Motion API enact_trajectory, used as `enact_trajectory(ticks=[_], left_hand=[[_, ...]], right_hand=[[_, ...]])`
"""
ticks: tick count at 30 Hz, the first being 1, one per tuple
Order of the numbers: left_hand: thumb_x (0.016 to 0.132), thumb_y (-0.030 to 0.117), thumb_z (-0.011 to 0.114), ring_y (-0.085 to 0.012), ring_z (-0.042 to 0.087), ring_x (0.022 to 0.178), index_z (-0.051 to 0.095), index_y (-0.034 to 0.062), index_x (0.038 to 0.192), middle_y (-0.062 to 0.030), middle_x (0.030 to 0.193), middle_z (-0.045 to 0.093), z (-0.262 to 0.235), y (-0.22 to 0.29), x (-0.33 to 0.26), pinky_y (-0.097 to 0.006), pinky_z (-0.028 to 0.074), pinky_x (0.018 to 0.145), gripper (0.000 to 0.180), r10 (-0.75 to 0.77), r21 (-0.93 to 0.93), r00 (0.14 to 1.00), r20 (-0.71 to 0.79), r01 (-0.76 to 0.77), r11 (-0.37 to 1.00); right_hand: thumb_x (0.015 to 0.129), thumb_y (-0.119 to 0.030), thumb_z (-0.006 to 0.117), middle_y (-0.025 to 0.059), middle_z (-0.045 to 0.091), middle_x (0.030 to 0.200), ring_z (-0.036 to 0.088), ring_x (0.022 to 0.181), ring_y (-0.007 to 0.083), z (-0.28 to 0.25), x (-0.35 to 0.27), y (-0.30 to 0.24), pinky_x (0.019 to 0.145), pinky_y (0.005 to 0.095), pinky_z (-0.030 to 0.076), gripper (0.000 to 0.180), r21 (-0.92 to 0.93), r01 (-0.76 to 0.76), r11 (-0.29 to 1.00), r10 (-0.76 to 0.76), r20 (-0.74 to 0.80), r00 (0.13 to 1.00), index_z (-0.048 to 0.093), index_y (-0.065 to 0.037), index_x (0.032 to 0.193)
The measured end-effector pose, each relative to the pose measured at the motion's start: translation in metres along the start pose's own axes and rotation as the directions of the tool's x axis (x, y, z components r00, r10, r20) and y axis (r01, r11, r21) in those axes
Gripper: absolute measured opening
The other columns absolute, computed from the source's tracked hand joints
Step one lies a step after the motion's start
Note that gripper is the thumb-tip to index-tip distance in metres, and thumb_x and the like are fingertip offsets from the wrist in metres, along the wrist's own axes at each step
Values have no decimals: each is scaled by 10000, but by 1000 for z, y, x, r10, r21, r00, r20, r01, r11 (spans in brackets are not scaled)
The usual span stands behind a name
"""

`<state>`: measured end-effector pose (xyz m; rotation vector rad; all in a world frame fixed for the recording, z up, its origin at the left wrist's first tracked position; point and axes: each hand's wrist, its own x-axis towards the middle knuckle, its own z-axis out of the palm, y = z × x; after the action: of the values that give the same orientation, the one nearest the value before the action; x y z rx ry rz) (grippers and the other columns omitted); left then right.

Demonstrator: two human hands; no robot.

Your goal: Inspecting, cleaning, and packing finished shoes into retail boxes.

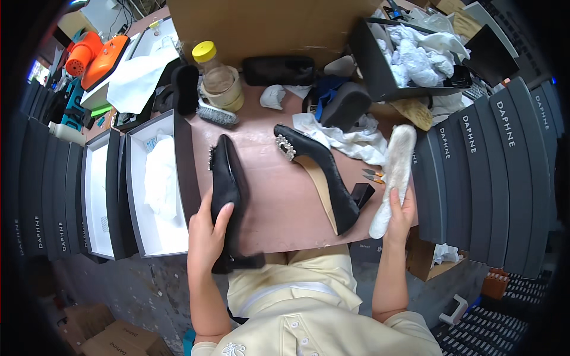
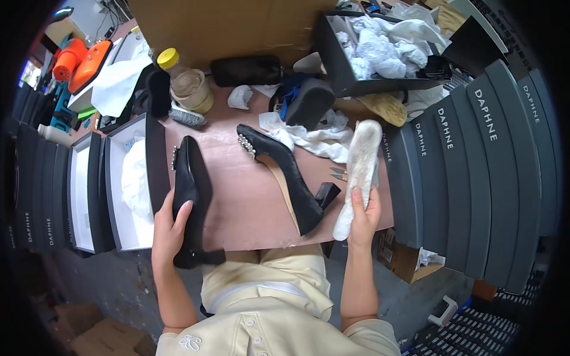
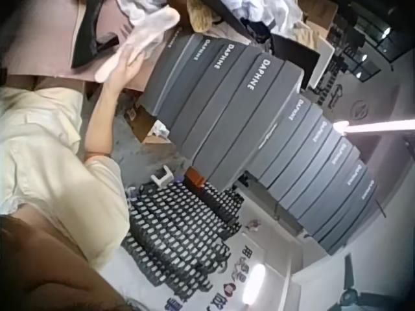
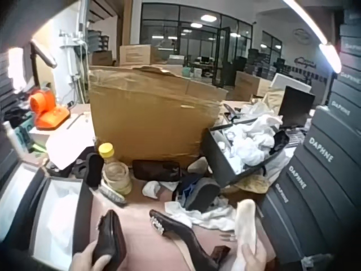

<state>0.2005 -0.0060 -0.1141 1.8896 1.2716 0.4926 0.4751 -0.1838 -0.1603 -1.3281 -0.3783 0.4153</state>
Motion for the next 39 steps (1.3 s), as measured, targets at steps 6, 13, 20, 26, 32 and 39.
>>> enact_trajectory(ticks=[6,13,20,26,32,39], left_hand=[[790,101,667,-360,353,1281,303,-29,1376,-231,1386,355,52,48,4,-405,332,1019,702,435,388,876,-209,-334,859],[750,113,729,-205,572,920,431,-17,1205,-116,1031,585,170,22,7,-303,454,829,559,4,-501,994,-109,-59,863],[708,30,726,-132,587,973,468,-6,1229,-66,1097,603,83,0,-49,-270,460,868,583,-52,-760,840,540,513,399],[704,25,747,-105,556,990,446,-18,1265,-52,1079,592,81,-36,-72,-259,431,880,638,-103,-669,856,506,465,579],[702,14,748,-91,558,959,491,-16,1218,-46,1066,597,82,-40,-71,-261,445,866,577,-58,-692,834,549,492,528],[701,0,739,-101,551,995,439,-15,1284,-41,1104,590,81,-38,-67,-255,430,890,656,-33,-686,781,624,568,455]], right_hand=[[901,-142,560,75,618,946,546,811,95,-16,-1,39,736,223,410,289,130,-55,990,41,106,994,507,1,1146],[838,-137,622,72,588,919,530,816,130,-6,-61,10,731,256,418,239,48,-110,993,81,403,912,570,36,995],[762,-43,635,90,567,882,551,823,220,29,-24,-25,713,305,447,163,-203,205,957,-45,599,800,620,0,919],[742,-48,574,78,535,830,526,801,260,87,-27,14,667,364,461,153,-270,611,744,-116,848,517,628,-70,883],[738,-86,558,81,549,761,552,728,268,101,-36,10,638,381,477,97,-184,595,783,-150,871,467,629,-83,804],[685,14,589,139,569,778,574,737,320,89,-18,20,631,385,470,154,-350,508,787,-49,785,618,635,-34,823]])
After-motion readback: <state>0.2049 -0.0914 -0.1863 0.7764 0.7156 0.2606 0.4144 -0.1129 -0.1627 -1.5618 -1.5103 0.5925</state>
